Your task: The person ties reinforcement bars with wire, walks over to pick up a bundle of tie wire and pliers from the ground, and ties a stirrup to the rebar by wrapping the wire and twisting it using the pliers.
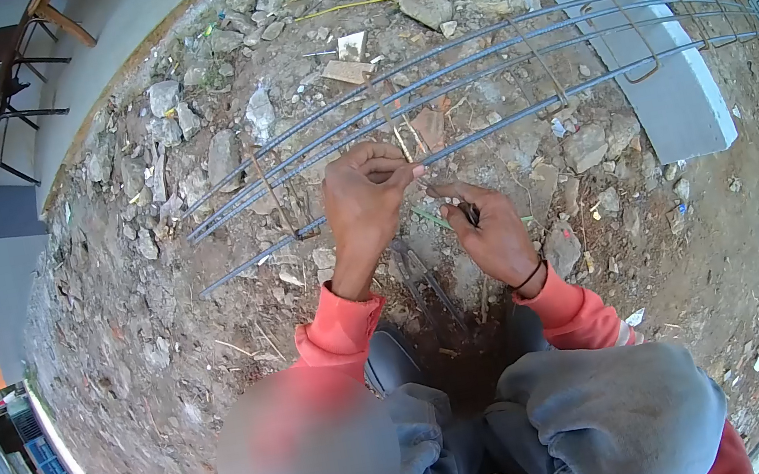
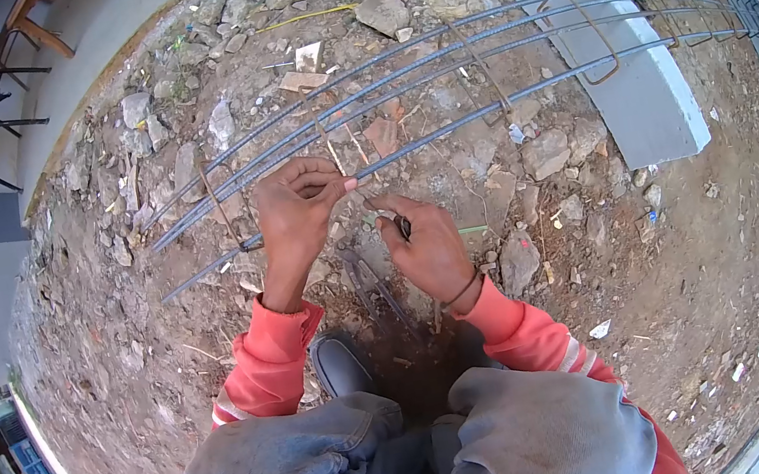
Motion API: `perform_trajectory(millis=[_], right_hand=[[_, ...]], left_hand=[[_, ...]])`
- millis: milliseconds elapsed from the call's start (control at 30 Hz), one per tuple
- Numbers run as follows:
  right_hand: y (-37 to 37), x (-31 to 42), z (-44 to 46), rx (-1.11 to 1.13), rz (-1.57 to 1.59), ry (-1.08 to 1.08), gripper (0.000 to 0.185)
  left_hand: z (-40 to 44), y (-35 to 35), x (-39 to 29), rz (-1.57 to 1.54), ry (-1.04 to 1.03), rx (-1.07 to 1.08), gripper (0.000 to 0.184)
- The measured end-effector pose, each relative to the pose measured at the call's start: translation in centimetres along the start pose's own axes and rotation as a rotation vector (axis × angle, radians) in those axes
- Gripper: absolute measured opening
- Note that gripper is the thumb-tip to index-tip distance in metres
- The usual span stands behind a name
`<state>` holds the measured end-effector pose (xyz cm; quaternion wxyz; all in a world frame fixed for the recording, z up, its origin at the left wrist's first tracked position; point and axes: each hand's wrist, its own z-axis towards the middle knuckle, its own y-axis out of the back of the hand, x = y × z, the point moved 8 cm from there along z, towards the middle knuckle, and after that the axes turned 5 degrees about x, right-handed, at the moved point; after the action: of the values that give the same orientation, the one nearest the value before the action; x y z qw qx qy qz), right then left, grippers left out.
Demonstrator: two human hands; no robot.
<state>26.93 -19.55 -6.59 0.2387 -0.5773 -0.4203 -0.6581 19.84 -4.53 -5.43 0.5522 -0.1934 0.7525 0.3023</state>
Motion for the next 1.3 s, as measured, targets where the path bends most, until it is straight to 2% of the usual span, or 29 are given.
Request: perform_trajectory(millis=[100, 167, 233, 300, 367, 433, 567, 633, 733, 800, 867, 933, 967, 1033, 1167, 1233, 1267, 1300], right_hand=[[0.5, 1.1, 0.3, 0.043, -0.115, -0.057, 0.021], [1.0, 1.8, 0.4, 0.105, -0.240, -0.109, 0.018], [1.7, 2.5, 1.1, 0.086, -0.248, -0.057, 0.011], [2.5, 5.5, 2.2, 0.110, -0.557, 0.167, 0.009], [3.1, 6.5, 3.8, 0.122, -0.585, 0.197, 0.008], [2.7, 7.5, 5.2, 0.193, -0.688, 0.354, 0.008], [2.0, 7.0, 7.2, 0.226, -0.705, 0.443, 0.010], [1.9, 7.0, 7.6, 0.168, -0.626, 0.498, 0.008], [1.6, 6.8, 8.2, 0.221, -0.577, 0.553, 0.009], [1.5, 6.5, 9.1, 0.250, -0.620, 0.508, 0.010], [1.6, 6.2, 9.7, 0.277, -0.663, 0.458, 0.011], [1.6, 5.1, 10.5, 0.338, -0.747, 0.316, 0.016], [1.5, 4.9, 10.6, 0.342, -0.747, 0.317, 0.016], [1.2, 3.0, 10.9, 0.411, -0.940, 0.194, 0.023], [1.6, 2.3, 10.9, 0.417, -0.957, 0.153, 0.032], [2.8, 2.5, 10.8, 0.282, -1.195, 0.004, 0.042], [2.9, 2.7, 10.0, 0.278, -1.194, 0.001, 0.042], [3.8, 4.9, 8.5, 0.019, -1.163, 0.152, 0.039]], left_hand=[[0.3, 0.1, -0.2, -0.009, -0.018, 0.020, 0.018], [0.5, -0.2, -0.2, 0.096, -0.016, 0.060, 0.015], [0.4, -0.2, -0.1, 0.121, -0.024, 0.050, 0.014], [0.4, -0.1, 0.0, 0.145, -0.034, 0.042, 0.012], [0.3, -0.1, -0.2, 0.154, -0.099, 0.016, 0.009], [0.0, 0.0, -0.4, 0.165, -0.089, 0.016, 0.008], [-0.3, 0.2, -0.8, 0.148, -0.093, 0.017, 0.009], [-0.3, 0.4, -0.7, 0.160, -0.110, 0.015, 0.009], [-0.3, 0.2, -0.4, 0.176, -0.128, 0.014, 0.012], [-0.6, -0.1, -0.1, 0.177, -0.125, 0.012, 0.014], [-1.4, 0.1, -1.2, 0.203, -0.284, -0.081, 0.019], [-1.4, -0.2, -0.9, 0.228, -0.302, -0.091, 0.021], [-1.5, -0.2, -0.9, 0.255, -0.321, -0.100, 0.024], [-1.6, -0.4, -0.8, 0.240, -0.315, -0.113, 0.022], [-1.9, -0.5, -1.2, 0.251, -0.316, -0.138, 0.018], [-1.9, -0.7, -1.6, 0.249, -0.326, -0.148, 0.018], [-2.0, -0.5, -1.8, 0.250, -0.335, -0.166, 0.017], [-2.0, -0.4, -1.9, 0.252, -0.336, -0.163, 0.017]])
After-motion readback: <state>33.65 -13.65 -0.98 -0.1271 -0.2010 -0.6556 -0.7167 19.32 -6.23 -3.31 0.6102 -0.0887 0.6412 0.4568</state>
